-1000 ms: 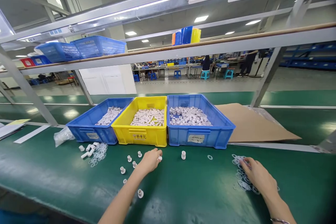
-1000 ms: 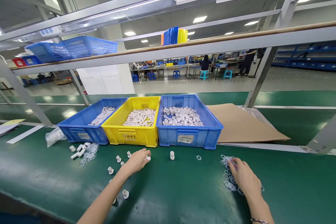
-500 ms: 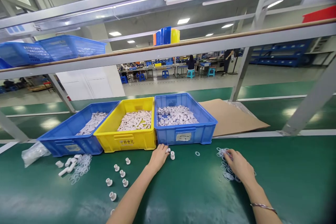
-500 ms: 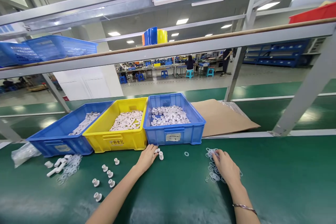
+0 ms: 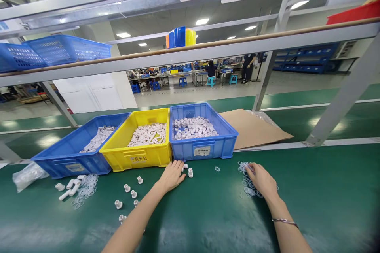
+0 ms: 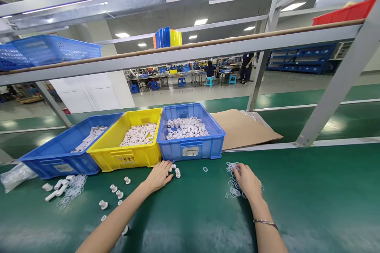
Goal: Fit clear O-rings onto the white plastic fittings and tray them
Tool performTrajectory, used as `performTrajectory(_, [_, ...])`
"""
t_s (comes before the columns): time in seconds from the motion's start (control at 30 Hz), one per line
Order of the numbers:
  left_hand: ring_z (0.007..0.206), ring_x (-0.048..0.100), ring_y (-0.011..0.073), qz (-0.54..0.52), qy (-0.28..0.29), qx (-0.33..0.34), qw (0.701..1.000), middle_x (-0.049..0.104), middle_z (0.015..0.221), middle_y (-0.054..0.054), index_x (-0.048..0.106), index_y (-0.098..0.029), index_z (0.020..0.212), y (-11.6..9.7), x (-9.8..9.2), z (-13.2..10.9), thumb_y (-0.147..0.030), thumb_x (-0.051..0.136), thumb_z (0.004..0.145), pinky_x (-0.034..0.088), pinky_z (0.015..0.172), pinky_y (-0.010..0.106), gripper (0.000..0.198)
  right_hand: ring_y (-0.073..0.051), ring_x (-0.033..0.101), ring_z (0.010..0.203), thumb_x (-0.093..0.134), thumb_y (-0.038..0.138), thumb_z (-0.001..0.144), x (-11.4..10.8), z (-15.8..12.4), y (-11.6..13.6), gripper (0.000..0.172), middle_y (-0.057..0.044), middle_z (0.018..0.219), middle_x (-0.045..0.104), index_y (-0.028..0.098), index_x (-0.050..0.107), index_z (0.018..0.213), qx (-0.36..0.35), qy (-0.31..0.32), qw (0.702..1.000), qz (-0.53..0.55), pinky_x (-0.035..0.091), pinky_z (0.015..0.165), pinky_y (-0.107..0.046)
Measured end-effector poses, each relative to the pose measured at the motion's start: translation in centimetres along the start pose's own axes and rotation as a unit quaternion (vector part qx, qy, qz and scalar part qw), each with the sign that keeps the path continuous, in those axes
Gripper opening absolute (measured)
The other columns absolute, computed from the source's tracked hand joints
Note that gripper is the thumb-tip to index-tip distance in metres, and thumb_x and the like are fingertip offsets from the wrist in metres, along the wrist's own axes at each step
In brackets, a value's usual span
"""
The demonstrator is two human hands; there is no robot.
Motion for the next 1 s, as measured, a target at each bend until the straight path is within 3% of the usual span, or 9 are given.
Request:
performTrajectory(0.13, [0.127, 0.046, 0.0282, -0.010, -0.009, -0.012, 1.000, 0.050, 0.141, 0.014, 0.039, -0.017, 0.141, 0.5, -1.6, -0.8, -0.046, 0.033, 0.099, 0.037, 0.107, 0.042, 0.051, -0.024, 0.065, 0.093, 0.033, 0.042, 0.100, -0.5, 0.0, 0.2, 0.034, -0.007, 0.109, 0.067, 0.023, 0.061, 0.109, -0.002, -0.011, 1.000, 0.002, 0.043, 0.062, -0.029])
performTrajectory(0.3, [0.120, 0.050, 0.0282, -0.020, -0.020, -0.045, 0.999, 0.054, 0.131, 0.014, 0.042, -0.017, 0.135, 1.3, -3.3, -2.5, -0.048, 0.027, 0.100, 0.041, 0.102, 0.043, 0.049, -0.022, 0.065, 0.091, 0.034, 0.044, 0.100, -0.7, -0.2, 0.6, 0.035, -0.006, 0.108, 0.066, 0.023, 0.061, 0.109, -0.010, -0.019, 1.000, -0.002, 0.044, 0.062, -0.029])
performTrajectory(0.5, [0.104, 0.056, 0.0255, -0.034, 0.013, -0.050, 0.998, 0.058, 0.114, 0.008, 0.049, -0.021, 0.118, 0.7, -1.8, -4.8, -0.042, 0.052, 0.094, 0.048, 0.088, 0.036, 0.032, -0.029, 0.059, 0.102, 0.043, 0.048, 0.097, -0.9, -0.6, 1.4, 0.041, -0.012, 0.109, 0.061, 0.019, 0.061, 0.119, -0.034, -0.045, 0.998, -0.036, 0.046, 0.076, -0.036])
performTrajectory(0.63, [0.096, 0.057, 0.0235, -0.044, 0.014, -0.066, 0.997, 0.059, 0.106, 0.006, 0.049, -0.021, 0.104, 0.4, -1.0, -4.8, -0.032, 0.048, 0.096, 0.048, 0.082, 0.035, 0.013, -0.034, 0.055, 0.105, 0.044, 0.049, 0.095, -1.6, -1.0, 2.0, 0.043, -0.015, 0.115, 0.059, 0.019, 0.061, 0.121, -0.038, -0.075, 0.995, -0.053, 0.044, 0.082, -0.044])
performTrajectory(0.8, [0.096, 0.058, 0.0224, -0.069, 0.005, -0.081, 0.994, 0.058, 0.107, 0.005, 0.047, -0.023, 0.102, 0.7, -1.1, -4.3, -0.030, 0.046, 0.096, 0.048, 0.078, 0.033, 0.009, -0.039, 0.050, 0.108, 0.040, 0.047, 0.094, -3.7, -1.7, 2.7, 0.046, -0.019, 0.119, 0.057, 0.016, 0.062, 0.120, -0.030, -0.125, 0.991, -0.044, 0.041, 0.086, -0.054])
performTrajectory(0.9, [0.099, 0.058, 0.0218, -0.092, 0.001, -0.086, 0.992, 0.057, 0.110, 0.005, 0.045, -0.023, 0.108, 1.0, -1.5, -4.1, -0.034, 0.051, 0.094, 0.048, 0.076, 0.031, 0.018, -0.040, 0.049, 0.109, 0.035, 0.042, 0.096, -5.4, -2.0, 4.0, 0.044, -0.020, 0.119, 0.057, 0.014, 0.060, 0.118, -0.047, -0.146, 0.988, -0.020, 0.040, 0.088, -0.054])
performTrajectory(1.0, [0.102, 0.059, 0.0212, -0.111, 0.000, -0.079, 0.991, 0.057, 0.112, 0.004, 0.044, -0.024, 0.112, 1.0, -2.0, -4.0, -0.037, 0.052, 0.095, 0.049, 0.079, 0.030, 0.023, -0.033, 0.054, 0.104, 0.033, 0.037, 0.098, -6.4, -2.5, 8.0, 0.038, -0.017, 0.112, 0.063, 0.015, 0.061, 0.112, -0.112, -0.128, 0.985, 0.019, 0.044, 0.089, -0.045])
Point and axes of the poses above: each hand's wrist, its own z-axis towards the middle knuckle, its own x-axis out of the palm, y = z × x, the point moved 9 cm from there along z, towards the middle knuckle
